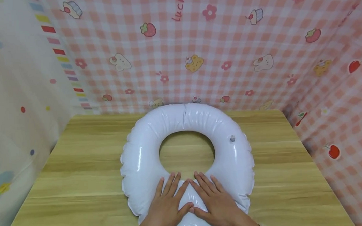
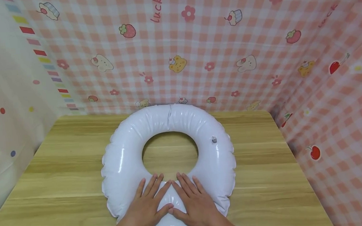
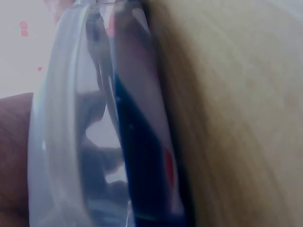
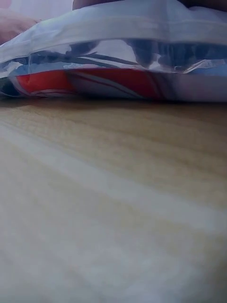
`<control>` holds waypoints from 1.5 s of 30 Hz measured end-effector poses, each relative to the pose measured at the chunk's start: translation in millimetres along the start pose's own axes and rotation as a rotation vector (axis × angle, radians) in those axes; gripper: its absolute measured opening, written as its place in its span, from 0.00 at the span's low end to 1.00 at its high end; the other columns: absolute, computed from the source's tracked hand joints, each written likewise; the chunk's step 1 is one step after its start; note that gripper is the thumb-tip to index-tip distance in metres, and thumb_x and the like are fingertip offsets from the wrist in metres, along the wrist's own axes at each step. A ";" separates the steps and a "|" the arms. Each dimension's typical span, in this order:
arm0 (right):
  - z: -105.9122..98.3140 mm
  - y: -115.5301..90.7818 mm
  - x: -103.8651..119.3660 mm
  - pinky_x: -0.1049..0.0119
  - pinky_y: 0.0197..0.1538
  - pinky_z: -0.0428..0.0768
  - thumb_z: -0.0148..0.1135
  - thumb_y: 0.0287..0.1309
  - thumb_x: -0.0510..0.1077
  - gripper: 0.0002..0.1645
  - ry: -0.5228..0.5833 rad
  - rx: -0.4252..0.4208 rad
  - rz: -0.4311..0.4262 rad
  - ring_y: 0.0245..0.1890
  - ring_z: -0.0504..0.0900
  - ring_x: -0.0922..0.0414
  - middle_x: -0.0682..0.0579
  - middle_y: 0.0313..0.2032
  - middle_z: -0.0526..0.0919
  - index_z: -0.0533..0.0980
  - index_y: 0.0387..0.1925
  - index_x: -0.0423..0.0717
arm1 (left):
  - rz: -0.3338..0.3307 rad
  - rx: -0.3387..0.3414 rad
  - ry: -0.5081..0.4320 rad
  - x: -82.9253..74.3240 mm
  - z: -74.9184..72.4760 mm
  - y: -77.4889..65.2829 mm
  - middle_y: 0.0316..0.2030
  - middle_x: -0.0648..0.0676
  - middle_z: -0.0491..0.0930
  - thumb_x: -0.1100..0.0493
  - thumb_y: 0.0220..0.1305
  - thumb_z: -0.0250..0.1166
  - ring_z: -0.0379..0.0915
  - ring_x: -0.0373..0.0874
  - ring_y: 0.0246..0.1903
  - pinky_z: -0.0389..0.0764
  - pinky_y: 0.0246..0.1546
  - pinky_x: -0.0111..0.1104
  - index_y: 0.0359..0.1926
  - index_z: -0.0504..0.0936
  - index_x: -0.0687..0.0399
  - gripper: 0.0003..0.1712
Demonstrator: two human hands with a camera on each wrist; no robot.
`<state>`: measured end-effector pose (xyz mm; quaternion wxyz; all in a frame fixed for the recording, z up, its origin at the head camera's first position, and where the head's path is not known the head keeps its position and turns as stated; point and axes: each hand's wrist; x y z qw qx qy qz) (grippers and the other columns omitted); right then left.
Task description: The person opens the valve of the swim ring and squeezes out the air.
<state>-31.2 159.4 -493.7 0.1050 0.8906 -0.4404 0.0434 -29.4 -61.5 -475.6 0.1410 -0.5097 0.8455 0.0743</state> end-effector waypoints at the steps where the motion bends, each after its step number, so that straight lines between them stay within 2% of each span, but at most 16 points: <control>1: 0.5 -0.4 0.2 0.65 0.80 0.21 0.44 0.74 0.70 0.45 0.002 -0.002 -0.003 0.80 0.58 0.48 0.45 0.80 0.58 0.57 0.80 0.49 | -0.002 0.002 -0.001 -0.1 0.3 -0.6 0.79 0.59 0.57 0.33 0.75 0.50 0.49 0.56 0.80 0.49 0.78 0.57 0.78 0.65 0.45 0.38; 9: -1.7 1.1 2.3 0.67 0.79 0.18 0.44 0.74 0.70 0.45 0.089 0.087 0.032 0.81 0.53 0.48 0.46 0.81 0.54 0.56 0.80 0.50 | -0.007 -0.007 0.025 -1.0 1.4 -3.1 0.79 0.59 0.57 0.33 0.75 0.50 0.49 0.55 0.80 0.48 0.78 0.56 0.77 0.66 0.45 0.38; 13: -2.0 1.8 1.6 0.68 0.78 0.17 0.46 0.74 0.69 0.45 0.114 0.101 0.034 0.82 0.52 0.48 0.45 0.81 0.53 0.56 0.80 0.49 | -0.008 0.002 0.037 -1.1 0.9 -2.6 0.80 0.59 0.57 0.34 0.75 0.50 0.48 0.55 0.81 0.48 0.78 0.56 0.77 0.66 0.45 0.37; 20: -2.9 3.6 -0.8 0.67 0.80 0.23 0.48 0.73 0.69 0.44 0.077 0.064 0.010 0.80 0.57 0.47 0.45 0.80 0.57 0.59 0.79 0.49 | -0.007 -0.011 0.088 -1.1 0.8 -0.2 0.79 0.58 0.58 0.34 0.75 0.51 0.50 0.54 0.80 0.49 0.79 0.55 0.77 0.67 0.46 0.37; 27: -1.3 5.8 -1.2 0.53 0.78 0.42 0.48 0.73 0.68 0.45 0.086 0.082 0.010 0.81 0.54 0.47 0.44 0.81 0.55 0.57 0.80 0.48 | -0.009 -0.012 0.104 -1.5 0.4 0.4 0.79 0.59 0.57 0.35 0.75 0.51 0.49 0.55 0.80 0.49 0.79 0.55 0.77 0.66 0.47 0.37; 29: -1.0 6.2 -0.7 0.52 0.79 0.43 0.48 0.73 0.68 0.45 0.083 0.087 0.010 0.81 0.54 0.47 0.44 0.81 0.55 0.57 0.80 0.48 | -0.011 -0.015 0.113 -1.6 0.7 0.2 0.79 0.59 0.57 0.35 0.75 0.52 0.49 0.55 0.80 0.49 0.79 0.55 0.77 0.66 0.47 0.37; 33: 0.1 5.4 0.4 0.54 0.80 0.39 0.48 0.73 0.69 0.46 0.087 0.077 -0.006 0.81 0.55 0.46 0.43 0.80 0.56 0.57 0.80 0.47 | -0.013 -0.015 0.122 -1.9 1.5 -1.3 0.79 0.60 0.58 0.35 0.74 0.52 0.49 0.55 0.80 0.49 0.79 0.56 0.76 0.67 0.48 0.38; 37: -0.4 4.1 -0.7 0.52 0.81 0.38 0.47 0.74 0.69 0.46 0.149 0.092 0.005 0.81 0.55 0.45 0.43 0.80 0.55 0.56 0.80 0.47 | -0.013 0.004 0.079 -1.0 1.1 -0.7 0.79 0.60 0.58 0.35 0.75 0.52 0.49 0.56 0.80 0.49 0.79 0.57 0.77 0.66 0.47 0.38; 41: -7.5 5.5 -5.6 0.44 0.81 0.41 0.45 0.74 0.70 0.45 0.269 0.167 0.061 0.82 0.50 0.47 0.46 0.82 0.51 0.54 0.81 0.51 | -0.010 0.014 -0.030 1.9 -0.8 3.2 0.79 0.61 0.58 0.35 0.76 0.50 0.48 0.57 0.81 0.46 0.79 0.59 0.77 0.66 0.46 0.37; 45: -19.2 9.3 -12.9 0.37 0.80 0.43 0.47 0.74 0.69 0.44 0.366 0.225 0.067 0.82 0.49 0.46 0.46 0.81 0.52 0.57 0.80 0.50 | -0.004 -0.043 -0.161 6.1 -1.7 6.3 0.77 0.63 0.62 0.35 0.74 0.55 0.50 0.60 0.80 0.45 0.78 0.62 0.73 0.71 0.50 0.36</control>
Point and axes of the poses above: each hand's wrist, its own y-axis towards the middle knuckle, its own z-axis out of the palm, x = y × z
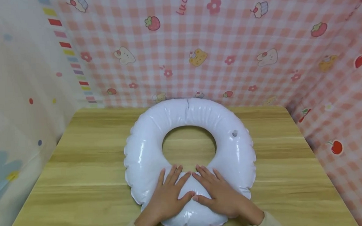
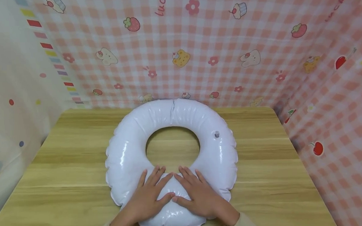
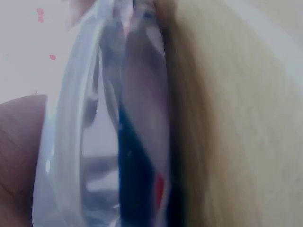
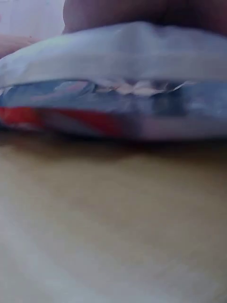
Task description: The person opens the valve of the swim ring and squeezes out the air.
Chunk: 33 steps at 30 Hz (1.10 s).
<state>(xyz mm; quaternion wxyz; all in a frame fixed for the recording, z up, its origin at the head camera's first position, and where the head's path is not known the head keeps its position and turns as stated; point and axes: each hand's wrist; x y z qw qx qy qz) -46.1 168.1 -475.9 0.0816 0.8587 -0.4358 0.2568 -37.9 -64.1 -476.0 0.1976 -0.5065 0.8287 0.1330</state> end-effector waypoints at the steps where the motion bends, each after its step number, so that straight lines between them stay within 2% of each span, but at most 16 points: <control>1: -3.4 -0.2 -0.9 0.37 0.80 0.44 0.48 0.74 0.68 0.44 0.014 0.010 -0.005 0.82 0.49 0.46 0.46 0.81 0.53 0.59 0.79 0.49 | 0.002 -0.018 -0.031 1.0 0.1 0.6 0.76 0.64 0.64 0.36 0.73 0.57 0.52 0.61 0.79 0.45 0.78 0.63 0.72 0.73 0.51 0.36; 6: -19.4 -1.1 -6.0 0.41 0.80 0.54 0.49 0.74 0.67 0.40 0.010 0.021 -0.038 0.81 0.54 0.48 0.49 0.80 0.58 0.65 0.76 0.50 | -0.008 -0.110 -0.170 3.6 -6.6 2.8 0.71 0.65 0.70 0.42 0.68 0.65 0.61 0.62 0.74 0.50 0.76 0.64 0.64 0.79 0.56 0.31; 8: -25.6 -2.5 -8.5 0.43 0.79 0.58 0.49 0.74 0.67 0.39 0.003 0.002 -0.047 0.81 0.54 0.49 0.51 0.80 0.59 0.66 0.76 0.51 | -0.035 -0.150 -0.193 3.9 -12.7 2.9 0.69 0.63 0.73 0.44 0.67 0.67 0.66 0.60 0.72 0.59 0.75 0.60 0.63 0.81 0.53 0.28; 11: -35.2 -4.9 -15.0 0.47 0.78 0.62 0.52 0.73 0.67 0.38 -0.023 -0.061 -0.062 0.81 0.57 0.50 0.51 0.79 0.61 0.69 0.74 0.51 | -0.038 -0.229 -0.214 7.9 -24.6 5.3 0.67 0.61 0.75 0.49 0.66 0.70 0.70 0.58 0.69 0.71 0.69 0.54 0.62 0.81 0.52 0.26; 13: -41.3 -6.0 -21.4 0.48 0.77 0.64 0.54 0.72 0.66 0.37 -0.063 -0.113 -0.075 0.80 0.58 0.49 0.50 0.78 0.63 0.71 0.72 0.50 | -0.003 -0.281 -0.226 13.8 -33.9 7.8 0.65 0.60 0.76 0.52 0.64 0.72 0.70 0.57 0.69 0.75 0.67 0.53 0.61 0.81 0.52 0.26; 15: -47.6 -6.3 -28.0 0.51 0.77 0.64 0.56 0.72 0.65 0.36 -0.106 -0.159 -0.082 0.80 0.59 0.50 0.50 0.78 0.63 0.72 0.71 0.50 | 0.056 -0.311 -0.236 22.8 -43.6 10.3 0.64 0.60 0.76 0.55 0.63 0.73 0.67 0.60 0.71 0.72 0.70 0.54 0.62 0.80 0.54 0.27; 19: -58.8 -6.9 -41.4 0.57 0.82 0.53 0.59 0.70 0.65 0.39 -0.196 -0.224 -0.092 0.81 0.55 0.50 0.51 0.80 0.58 0.70 0.72 0.47 | 0.158 -0.324 -0.189 44.9 -62.3 14.9 0.68 0.56 0.74 0.55 0.61 0.74 0.54 0.62 0.78 0.65 0.73 0.57 0.64 0.78 0.55 0.31; 22: -62.4 -6.2 -52.0 0.59 0.84 0.43 0.60 0.67 0.68 0.49 -0.268 -0.254 -0.096 0.82 0.52 0.47 0.48 0.81 0.54 0.63 0.76 0.44 | 0.209 -0.295 -0.115 61.9 -72.9 18.2 0.71 0.57 0.70 0.53 0.61 0.75 0.46 0.62 0.80 0.63 0.74 0.59 0.68 0.75 0.55 0.36; 24: -61.9 -5.9 -59.0 0.60 0.84 0.38 0.60 0.63 0.72 0.56 -0.290 -0.249 -0.080 0.82 0.50 0.47 0.46 0.82 0.52 0.58 0.79 0.43 | 0.208 -0.244 -0.074 71.0 -76.7 19.3 0.74 0.58 0.67 0.48 0.61 0.75 0.42 0.63 0.81 0.61 0.74 0.60 0.71 0.71 0.54 0.41; 29: -54.0 -5.9 -70.1 0.53 0.84 0.41 0.61 0.55 0.80 0.67 -0.249 -0.178 -0.007 0.83 0.46 0.47 0.48 0.83 0.46 0.50 0.82 0.47 | 0.119 -0.037 -0.008 86.7 -70.7 17.4 0.82 0.57 0.51 0.31 0.58 0.71 0.34 0.60 0.82 0.48 0.80 0.58 0.80 0.58 0.49 0.58; 33: -47.5 -6.6 -74.2 0.50 0.83 0.43 0.62 0.51 0.82 0.70 -0.228 -0.163 0.014 0.83 0.46 0.49 0.50 0.83 0.45 0.50 0.82 0.50 | 0.105 0.023 0.020 93.5 -61.6 15.1 0.83 0.55 0.45 0.25 0.53 0.70 0.33 0.58 0.83 0.41 0.81 0.55 0.81 0.56 0.50 0.64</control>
Point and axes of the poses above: each hand's wrist, its own y-axis towards the middle knuckle, its own z-axis out of the palm, x = y × z
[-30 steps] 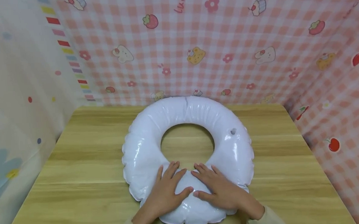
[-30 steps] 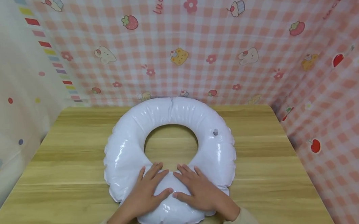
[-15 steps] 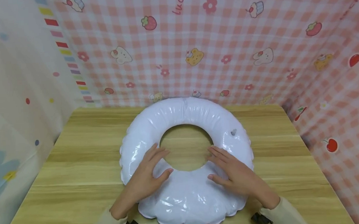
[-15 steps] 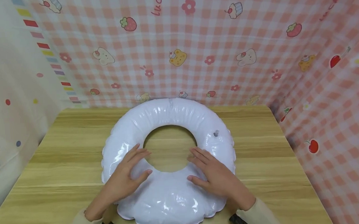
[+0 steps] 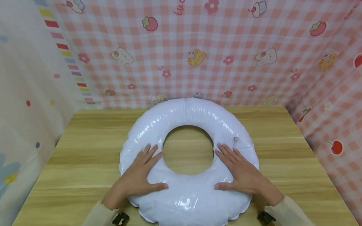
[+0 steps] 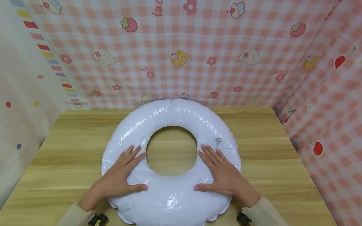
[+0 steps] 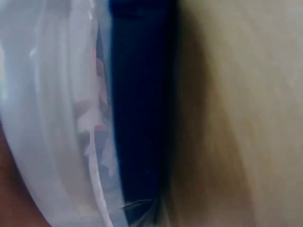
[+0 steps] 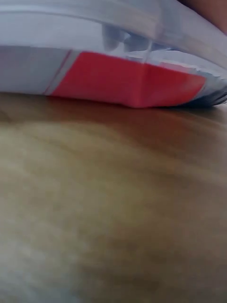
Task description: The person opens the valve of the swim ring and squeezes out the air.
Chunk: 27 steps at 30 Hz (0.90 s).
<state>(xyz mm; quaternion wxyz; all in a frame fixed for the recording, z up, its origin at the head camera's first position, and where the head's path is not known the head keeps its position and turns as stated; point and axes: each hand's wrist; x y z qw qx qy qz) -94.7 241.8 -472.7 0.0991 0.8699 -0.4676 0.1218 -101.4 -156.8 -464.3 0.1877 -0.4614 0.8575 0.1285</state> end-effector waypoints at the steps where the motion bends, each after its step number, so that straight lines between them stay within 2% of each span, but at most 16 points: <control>1: 0.7 -0.5 -0.4 0.51 0.83 0.43 0.62 0.51 0.82 0.69 -0.002 -0.006 -0.003 0.83 0.46 0.49 0.50 0.83 0.46 0.50 0.82 0.50 | 0.004 -0.003 0.006 0.8 1.8 -0.1 0.83 0.55 0.45 0.25 0.52 0.70 0.33 0.58 0.83 0.41 0.81 0.55 0.81 0.57 0.50 0.64; 7: 0.5 -1.4 -0.4 0.51 0.83 0.43 0.61 0.51 0.83 0.69 -0.018 -0.012 -0.002 0.83 0.47 0.49 0.50 0.83 0.46 0.51 0.82 0.49 | -0.003 0.021 0.030 1.9 5.3 2.6 0.83 0.54 0.42 0.22 0.53 0.67 0.31 0.57 0.83 0.40 0.81 0.55 0.81 0.55 0.49 0.65; 17: 1.3 1.0 1.7 0.53 0.83 0.38 0.59 0.52 0.84 0.69 0.006 0.024 0.013 0.83 0.44 0.49 0.51 0.83 0.43 0.49 0.82 0.50 | -0.009 0.028 0.002 2.5 8.4 2.7 0.84 0.55 0.39 0.21 0.54 0.66 0.29 0.58 0.83 0.38 0.80 0.57 0.81 0.54 0.50 0.65; 27: 5.6 1.8 2.9 0.55 0.83 0.36 0.57 0.50 0.86 0.71 -0.015 0.033 0.034 0.84 0.43 0.50 0.53 0.84 0.42 0.48 0.82 0.51 | -0.043 0.048 0.015 0.9 11.8 1.8 0.84 0.53 0.36 0.21 0.52 0.66 0.26 0.55 0.83 0.35 0.81 0.54 0.82 0.53 0.50 0.66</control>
Point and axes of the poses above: each hand's wrist, its own y-axis towards the middle knuckle, its own z-axis out of the palm, x = y × z
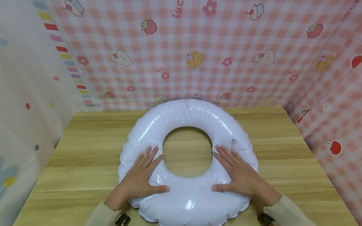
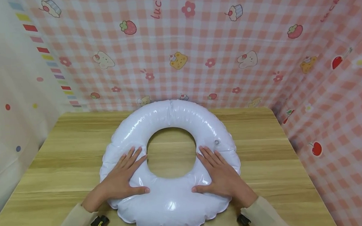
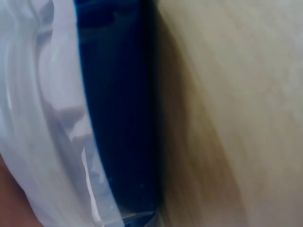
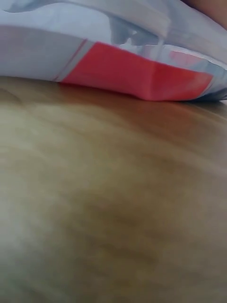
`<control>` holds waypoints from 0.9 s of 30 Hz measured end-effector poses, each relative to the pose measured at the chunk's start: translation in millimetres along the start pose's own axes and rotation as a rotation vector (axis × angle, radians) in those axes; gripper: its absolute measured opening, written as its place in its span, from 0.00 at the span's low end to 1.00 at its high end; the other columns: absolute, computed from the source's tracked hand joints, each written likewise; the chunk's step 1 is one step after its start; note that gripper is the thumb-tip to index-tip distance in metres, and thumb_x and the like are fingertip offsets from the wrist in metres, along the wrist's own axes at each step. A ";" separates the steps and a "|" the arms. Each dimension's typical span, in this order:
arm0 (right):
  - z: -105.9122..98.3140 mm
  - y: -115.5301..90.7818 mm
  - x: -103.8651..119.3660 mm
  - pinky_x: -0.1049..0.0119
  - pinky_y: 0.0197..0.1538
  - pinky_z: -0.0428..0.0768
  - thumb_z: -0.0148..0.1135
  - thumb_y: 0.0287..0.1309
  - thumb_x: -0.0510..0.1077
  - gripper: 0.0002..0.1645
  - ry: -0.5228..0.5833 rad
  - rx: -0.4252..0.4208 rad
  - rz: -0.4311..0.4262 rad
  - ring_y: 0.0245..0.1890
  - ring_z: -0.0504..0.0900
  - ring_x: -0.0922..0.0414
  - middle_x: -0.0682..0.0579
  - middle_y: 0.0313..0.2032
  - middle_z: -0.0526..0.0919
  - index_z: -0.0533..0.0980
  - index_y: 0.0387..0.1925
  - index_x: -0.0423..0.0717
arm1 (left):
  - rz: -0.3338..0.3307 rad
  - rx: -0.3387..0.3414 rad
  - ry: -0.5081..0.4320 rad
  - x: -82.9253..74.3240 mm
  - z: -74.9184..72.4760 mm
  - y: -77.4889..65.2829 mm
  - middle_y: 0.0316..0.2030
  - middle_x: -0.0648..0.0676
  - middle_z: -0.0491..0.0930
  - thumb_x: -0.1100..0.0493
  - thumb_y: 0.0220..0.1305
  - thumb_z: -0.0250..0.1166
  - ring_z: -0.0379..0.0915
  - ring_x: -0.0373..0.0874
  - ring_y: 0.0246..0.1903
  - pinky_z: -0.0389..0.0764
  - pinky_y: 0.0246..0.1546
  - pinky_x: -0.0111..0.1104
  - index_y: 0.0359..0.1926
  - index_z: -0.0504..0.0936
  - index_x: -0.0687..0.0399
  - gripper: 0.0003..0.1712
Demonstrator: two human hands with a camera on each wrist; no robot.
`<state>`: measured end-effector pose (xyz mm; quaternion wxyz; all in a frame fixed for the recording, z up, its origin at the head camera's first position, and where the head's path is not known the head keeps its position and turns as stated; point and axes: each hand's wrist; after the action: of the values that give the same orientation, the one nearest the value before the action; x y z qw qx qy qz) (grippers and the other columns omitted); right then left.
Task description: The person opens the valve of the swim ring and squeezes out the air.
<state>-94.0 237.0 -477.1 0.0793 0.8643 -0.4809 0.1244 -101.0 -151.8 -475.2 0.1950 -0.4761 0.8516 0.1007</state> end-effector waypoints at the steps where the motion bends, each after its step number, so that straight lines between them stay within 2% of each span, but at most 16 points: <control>1: 0.3 0.1 -0.1 0.54 0.83 0.37 0.57 0.49 0.87 0.71 -0.003 -0.001 0.002 0.84 0.43 0.50 0.53 0.84 0.42 0.48 0.82 0.51 | -0.003 0.001 0.006 0.1 0.5 0.1 0.84 0.53 0.36 0.20 0.52 0.66 0.26 0.55 0.83 0.35 0.81 0.54 0.82 0.53 0.49 0.67; 8: 0.5 1.1 0.5 0.51 0.83 0.40 0.55 0.49 0.88 0.72 -0.002 0.008 0.013 0.84 0.42 0.51 0.53 0.83 0.43 0.49 0.82 0.50 | -0.011 -0.022 0.033 -1.1 2.3 -1.1 0.84 0.54 0.38 0.21 0.51 0.67 0.28 0.55 0.83 0.36 0.81 0.52 0.82 0.54 0.49 0.66; 16: -1.3 -0.3 0.7 0.50 0.83 0.41 0.54 0.50 0.88 0.71 -0.015 0.007 0.035 0.84 0.43 0.52 0.54 0.83 0.43 0.49 0.82 0.51 | -0.011 -0.036 0.064 -5.4 1.8 1.6 0.83 0.56 0.40 0.20 0.52 0.65 0.31 0.56 0.83 0.40 0.81 0.54 0.83 0.42 0.56 0.73; 27: 3.1 0.1 2.2 0.51 0.82 0.41 0.54 0.53 0.86 0.68 -0.005 -0.005 0.027 0.84 0.44 0.52 0.54 0.83 0.45 0.50 0.82 0.51 | -0.033 -0.013 0.045 -4.6 -0.5 0.3 0.83 0.55 0.41 0.20 0.53 0.64 0.33 0.56 0.83 0.41 0.81 0.53 0.82 0.47 0.55 0.71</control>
<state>-92.5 234.3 -479.4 0.0787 0.8577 -0.4931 0.1221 -99.3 -148.2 -472.8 0.1743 -0.4935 0.8471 0.0921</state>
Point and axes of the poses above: each hand's wrist, its own y-axis towards the middle knuckle, its own z-axis out of the palm, x = y × z
